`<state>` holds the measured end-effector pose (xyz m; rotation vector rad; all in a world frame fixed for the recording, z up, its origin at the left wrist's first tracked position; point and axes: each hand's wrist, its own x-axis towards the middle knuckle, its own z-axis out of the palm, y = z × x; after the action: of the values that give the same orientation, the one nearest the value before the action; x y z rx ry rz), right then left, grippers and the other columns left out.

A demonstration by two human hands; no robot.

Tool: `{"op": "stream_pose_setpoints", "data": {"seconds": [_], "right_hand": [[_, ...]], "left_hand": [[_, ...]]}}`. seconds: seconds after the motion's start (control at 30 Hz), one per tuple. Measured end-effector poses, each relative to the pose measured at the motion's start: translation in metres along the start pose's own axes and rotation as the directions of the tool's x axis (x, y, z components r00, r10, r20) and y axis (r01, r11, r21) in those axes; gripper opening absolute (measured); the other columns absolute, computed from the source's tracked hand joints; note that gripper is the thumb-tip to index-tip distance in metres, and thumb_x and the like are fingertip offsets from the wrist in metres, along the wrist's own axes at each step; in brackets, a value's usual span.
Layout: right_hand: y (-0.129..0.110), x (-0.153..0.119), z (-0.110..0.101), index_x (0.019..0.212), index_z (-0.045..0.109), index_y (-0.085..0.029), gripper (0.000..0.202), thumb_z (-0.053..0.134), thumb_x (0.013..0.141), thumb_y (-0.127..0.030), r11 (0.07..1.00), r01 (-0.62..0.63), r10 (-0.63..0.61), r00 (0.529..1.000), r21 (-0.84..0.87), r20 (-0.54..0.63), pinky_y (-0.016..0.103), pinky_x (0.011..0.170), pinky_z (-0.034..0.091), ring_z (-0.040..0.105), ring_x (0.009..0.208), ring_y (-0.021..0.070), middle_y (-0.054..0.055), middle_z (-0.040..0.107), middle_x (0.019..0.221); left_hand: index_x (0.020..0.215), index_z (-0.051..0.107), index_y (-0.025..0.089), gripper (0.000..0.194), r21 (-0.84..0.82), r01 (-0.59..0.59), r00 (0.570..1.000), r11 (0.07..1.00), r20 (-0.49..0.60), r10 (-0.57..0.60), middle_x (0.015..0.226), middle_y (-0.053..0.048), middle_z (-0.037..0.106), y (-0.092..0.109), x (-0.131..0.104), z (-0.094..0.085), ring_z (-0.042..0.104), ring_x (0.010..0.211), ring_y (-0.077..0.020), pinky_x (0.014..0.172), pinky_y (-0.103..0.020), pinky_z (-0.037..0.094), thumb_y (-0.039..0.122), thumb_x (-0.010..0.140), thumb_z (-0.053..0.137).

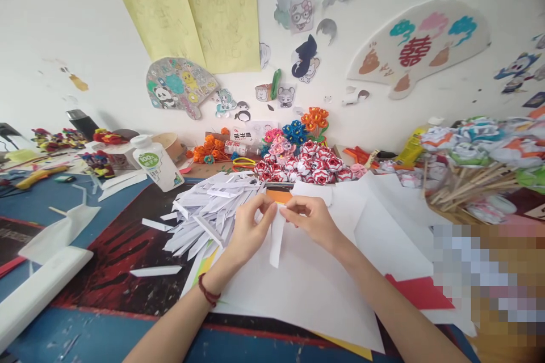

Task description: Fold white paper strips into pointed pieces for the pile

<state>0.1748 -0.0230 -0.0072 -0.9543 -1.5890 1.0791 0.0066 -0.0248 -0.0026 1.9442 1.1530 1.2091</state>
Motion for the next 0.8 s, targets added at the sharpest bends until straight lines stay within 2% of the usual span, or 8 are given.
{"op": "stream_pose_setpoints", "data": {"seconds": [0.1, 0.2, 0.33, 0.47, 0.6, 0.8], "right_hand": [[0.0007, 0.0002, 0.0005, 0.068, 0.064, -0.016, 0.021, 0.063, 0.082, -0.032, 1.0, -0.002, 0.002, 1.0, 0.0, -0.021, 0.023, 0.053, 0.039, 0.049, 0.058, 0.0104, 0.0, 0.058, 0.063], [0.0011, 0.0007, -0.0005, 0.069, 0.064, -0.016, 0.021, 0.065, 0.08, -0.034, 0.998, -0.014, 0.018, 0.998, 0.068, -0.063, 0.022, 0.051, 0.038, 0.049, 0.054, 0.0094, 0.0, 0.058, 0.061], [0.0004, 0.0009, -0.0014, 0.073, 0.067, -0.015, 0.02, 0.067, 0.079, -0.035, 0.992, -0.016, 0.029, 0.994, 0.125, -0.102, 0.022, 0.049, 0.036, 0.048, 0.052, 0.0091, 0.0, 0.059, 0.06], [-0.0019, 0.0005, -0.0014, 0.072, 0.067, -0.015, 0.02, 0.067, 0.079, -0.034, 0.99, -0.001, 0.016, 0.994, 0.139, -0.104, 0.022, 0.049, 0.036, 0.047, 0.051, 0.0087, -0.001, 0.059, 0.06], [-0.0041, 0.0005, -0.0039, 0.071, 0.067, -0.015, 0.021, 0.066, 0.079, -0.034, 0.993, 0.02, 0.0, 0.986, 0.116, -0.17, 0.022, 0.049, 0.036, 0.045, 0.051, 0.0084, -0.001, 0.059, 0.061], [-0.0047, 0.0013, -0.0065, 0.069, 0.066, -0.015, 0.021, 0.067, 0.079, -0.034, 0.996, 0.019, 0.002, 0.975, 0.091, -0.22, 0.022, 0.047, 0.035, 0.045, 0.05, 0.0085, 0.0, 0.059, 0.06]], "left_hand": [[0.076, 0.055, 0.016, 0.022, 0.001, 0.003, 1.0, 1.0, -0.016, -0.003, 0.072, 0.0, 0.056, 0.0, -0.0003, 0.0007, 0.05, 0.07, -0.0124, 0.067, -0.024, 0.039, 0.031, 0.091, 0.049], [0.078, 0.056, 0.016, 0.024, -0.027, 0.033, 0.999, 0.999, 0.024, -0.032, 0.074, 0.0, 0.057, -0.0001, 0.0004, 0.001, 0.052, 0.071, -0.0128, 0.068, -0.024, 0.04, 0.033, 0.092, 0.047], [0.078, 0.056, 0.016, 0.023, -0.031, 0.006, 0.998, 0.999, 0.061, -0.004, 0.075, -0.001, 0.057, 0.0018, 0.0011, 0.0001, 0.052, 0.072, -0.0127, 0.07, -0.025, 0.04, 0.033, 0.091, 0.048], [0.076, 0.054, 0.016, 0.023, -0.052, 0.019, 0.998, 0.998, 0.057, -0.016, 0.073, 0.0, 0.055, 0.0024, 0.0012, 0.0005, 0.05, 0.07, -0.0122, 0.068, -0.024, 0.039, 0.032, 0.092, 0.047], [0.079, 0.055, 0.016, 0.023, -0.101, 0.025, 0.993, 0.995, 0.118, -0.013, 0.077, -0.001, 0.057, 0.0007, 0.0006, 0.0027, 0.052, 0.074, -0.013, 0.071, -0.025, 0.041, 0.032, 0.092, 0.047], [0.081, 0.057, 0.016, 0.025, -0.105, 0.043, 0.99, 0.994, 0.14, -0.028, 0.079, -0.002, 0.058, -0.0014, -0.0001, 0.0049, 0.052, 0.075, -0.0132, 0.072, -0.025, 0.041, 0.034, 0.093, 0.046]]}}
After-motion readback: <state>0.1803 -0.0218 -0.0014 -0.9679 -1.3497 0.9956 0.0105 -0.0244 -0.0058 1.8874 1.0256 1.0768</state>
